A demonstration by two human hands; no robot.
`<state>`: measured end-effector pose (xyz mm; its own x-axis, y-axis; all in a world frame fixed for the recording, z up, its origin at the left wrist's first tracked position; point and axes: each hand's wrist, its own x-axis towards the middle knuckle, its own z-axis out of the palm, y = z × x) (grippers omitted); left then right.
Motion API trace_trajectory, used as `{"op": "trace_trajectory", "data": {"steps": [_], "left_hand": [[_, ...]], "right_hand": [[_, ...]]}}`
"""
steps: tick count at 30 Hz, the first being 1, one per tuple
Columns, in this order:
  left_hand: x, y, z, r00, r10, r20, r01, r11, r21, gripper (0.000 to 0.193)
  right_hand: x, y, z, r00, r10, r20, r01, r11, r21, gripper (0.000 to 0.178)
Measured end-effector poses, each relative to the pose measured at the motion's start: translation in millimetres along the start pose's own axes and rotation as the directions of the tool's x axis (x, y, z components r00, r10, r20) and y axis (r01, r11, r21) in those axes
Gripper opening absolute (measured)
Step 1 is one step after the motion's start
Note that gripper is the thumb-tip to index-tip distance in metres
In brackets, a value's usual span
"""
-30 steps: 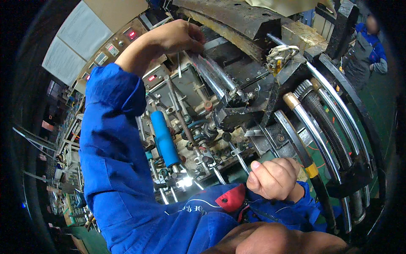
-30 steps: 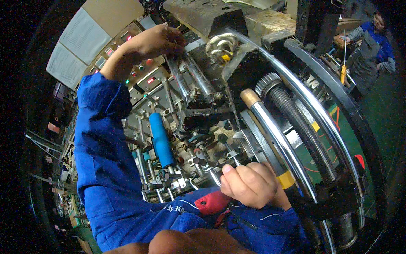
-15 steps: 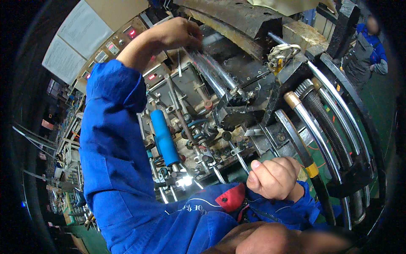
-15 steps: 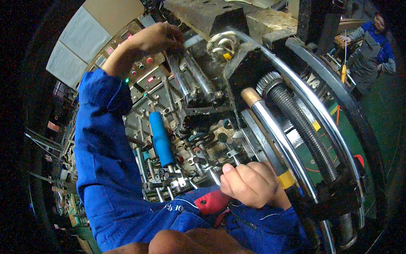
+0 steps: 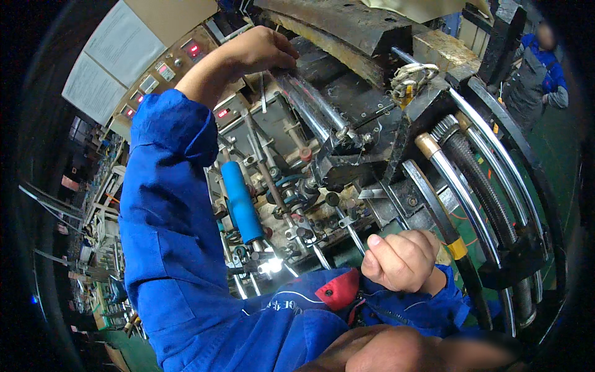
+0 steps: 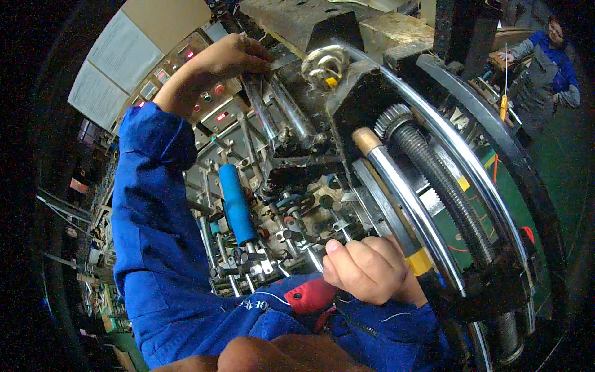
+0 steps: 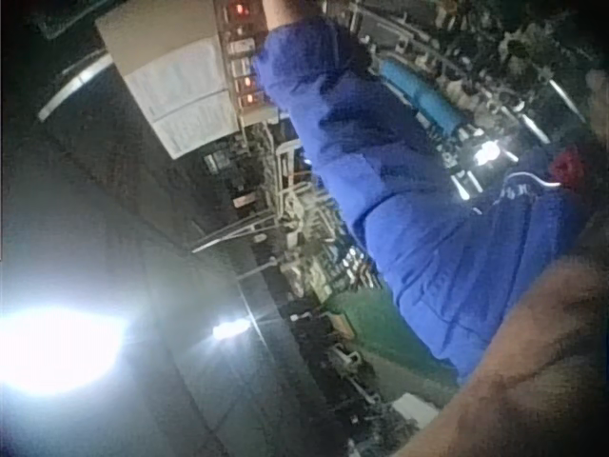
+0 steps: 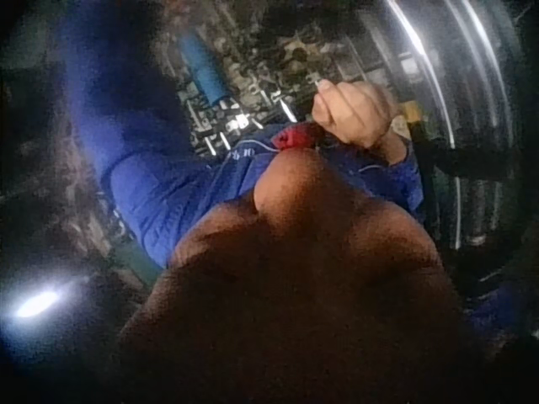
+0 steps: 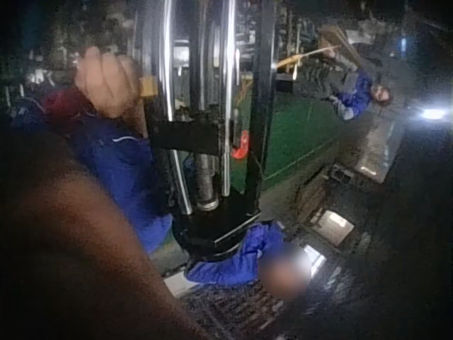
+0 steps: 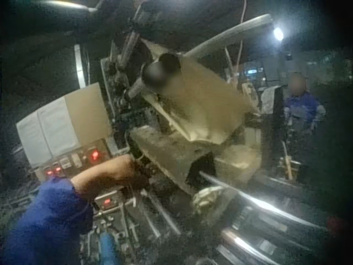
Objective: The person folds a large sheet of light-colored material, then walks to a machine and uses a small metal tool to adjust components on the machine's rollers and guides. The person repeatedly inserts and removes the tool while making small adjustments.
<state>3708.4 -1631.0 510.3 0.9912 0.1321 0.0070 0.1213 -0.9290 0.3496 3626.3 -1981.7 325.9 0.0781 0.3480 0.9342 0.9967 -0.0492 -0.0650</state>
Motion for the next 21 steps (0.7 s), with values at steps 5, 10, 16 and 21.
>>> {"op": "trace_trajectory", "data": {"steps": [5, 10, 16, 21], "left_hand": [[10.5, -9.4, 1.4, 0.995, 0.032, 0.099, -0.029, 0.999, -0.025, 0.029], [8.4, -13.4, 0.3, 0.995, 0.074, 0.068, -0.071, 0.996, -0.047, 0.031], [-1.8, 0.1, 8.3, 0.998, 0.038, 0.052, -0.038, 0.999, 0.005, 0.029], [-8.1, 15.7, 4.5, 0.992, 0.075, 0.105, -0.083, 0.994, 0.074, 0.03]], "right_hand": [[0.4, -0.8, -0.8, 1.0, -0.004, 0.004, 0.004, 1.0, -0.004, 0.023], [-0.1, -0.2, 0.2, 1.0, -0.005, -0.007, 0.005, 1.0, -0.004, 0.022], [-0.6, 0.0, 3.2, 0.999, -0.024, -0.029, 0.023, 1.0, -0.02, 0.02], [0.3, 1.1, 3.1, 0.999, -0.032, -0.039, 0.031, 0.999, -0.021, 0.02]]}}
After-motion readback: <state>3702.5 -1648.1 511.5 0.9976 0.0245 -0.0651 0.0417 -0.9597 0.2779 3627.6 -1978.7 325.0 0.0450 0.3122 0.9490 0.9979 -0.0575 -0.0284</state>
